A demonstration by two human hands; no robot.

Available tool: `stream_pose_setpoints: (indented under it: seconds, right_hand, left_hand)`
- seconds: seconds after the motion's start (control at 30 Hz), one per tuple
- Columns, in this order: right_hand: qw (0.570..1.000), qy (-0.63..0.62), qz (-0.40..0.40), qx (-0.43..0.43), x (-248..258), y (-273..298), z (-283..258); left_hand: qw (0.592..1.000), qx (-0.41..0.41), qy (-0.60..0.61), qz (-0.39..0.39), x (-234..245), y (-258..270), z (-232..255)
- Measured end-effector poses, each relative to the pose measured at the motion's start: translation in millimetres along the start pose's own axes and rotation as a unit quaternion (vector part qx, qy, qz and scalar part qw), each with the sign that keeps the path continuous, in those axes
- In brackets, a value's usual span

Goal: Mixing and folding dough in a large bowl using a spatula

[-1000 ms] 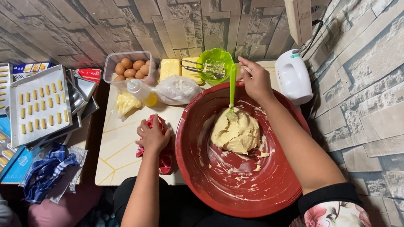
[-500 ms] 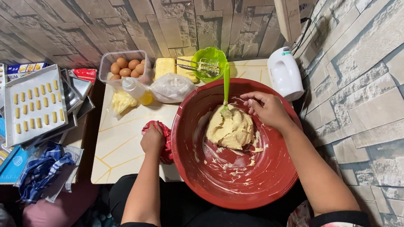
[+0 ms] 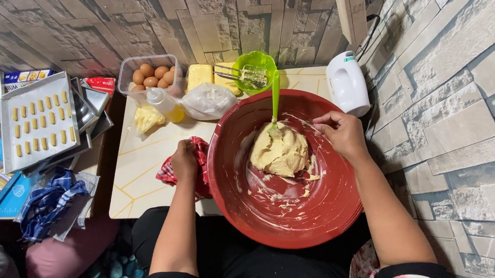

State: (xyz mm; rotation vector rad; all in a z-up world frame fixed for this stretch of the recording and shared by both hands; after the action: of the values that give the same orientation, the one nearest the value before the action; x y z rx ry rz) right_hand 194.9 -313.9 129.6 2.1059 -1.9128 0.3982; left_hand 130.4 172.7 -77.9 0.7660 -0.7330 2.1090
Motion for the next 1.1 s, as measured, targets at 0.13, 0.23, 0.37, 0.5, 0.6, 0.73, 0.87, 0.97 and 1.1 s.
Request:
stream_pose_setpoints:
  seconds: [0.13, 0.23, 0.37, 0.5, 0.6, 0.73, 0.87, 0.97, 1.1]
  right_hand:
    - [0.999, 0.053, 0.001, -0.008, -3, 6, -19]
    - [0.996, 0.085, 0.027, 0.006, -7, 4, -19]
    - [0.999, 0.042, 0.034, -0.002, -12, -5, -2]
    - [0.99, 0.07, 0.027, 0.122, -16, -4, -30]
    - [0.956, 0.196, 0.048, 0.211, -26, -21, -29]
    - [0.855, 0.377, 0.087, 0.347, -72, -41, -62]
    - [0.77, 0.48, 0.057, 0.416, -108, -51, -88]
    - [0.71, 0.567, 0.075, 0.411, -110, -67, -77]
    - [0.654, 0.703, 0.02, 0.28, -90, -82, -33]
  left_hand:
    - [1.0, 0.008, -0.023, 0.018, 6, 0, 2]
    - [0.998, -0.022, -0.05, 0.043, 12, 1, 14]
    - [0.996, -0.023, -0.032, 0.076, 33, 3, 39]
    - [0.992, 0.015, 0.079, 0.093, 63, 4, 63]
    - [0.967, 0.048, 0.25, 0.003, 73, 10, 92]
    - [0.919, 0.057, 0.378, -0.092, 52, 32, 120]
    - [0.903, 0.013, 0.387, -0.186, 47, 43, 143]
    - [0.903, 0.027, 0.384, -0.188, 46, 44, 140]
    - [0.904, 0.052, 0.394, -0.16, 45, 46, 140]
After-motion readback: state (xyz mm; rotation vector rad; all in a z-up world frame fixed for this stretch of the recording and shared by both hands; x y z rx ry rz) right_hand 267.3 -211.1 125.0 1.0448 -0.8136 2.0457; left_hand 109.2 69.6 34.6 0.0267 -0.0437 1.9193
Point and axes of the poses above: each hand's wrist, its own y-axis away from the middle knuckle, its own x-axis out of the back of the hand, z = x × y, the point moved 7 cm from there along -y, towards the middle knuckle, and after that the axes turned 1 degree about -x, right-handed, at the moved point
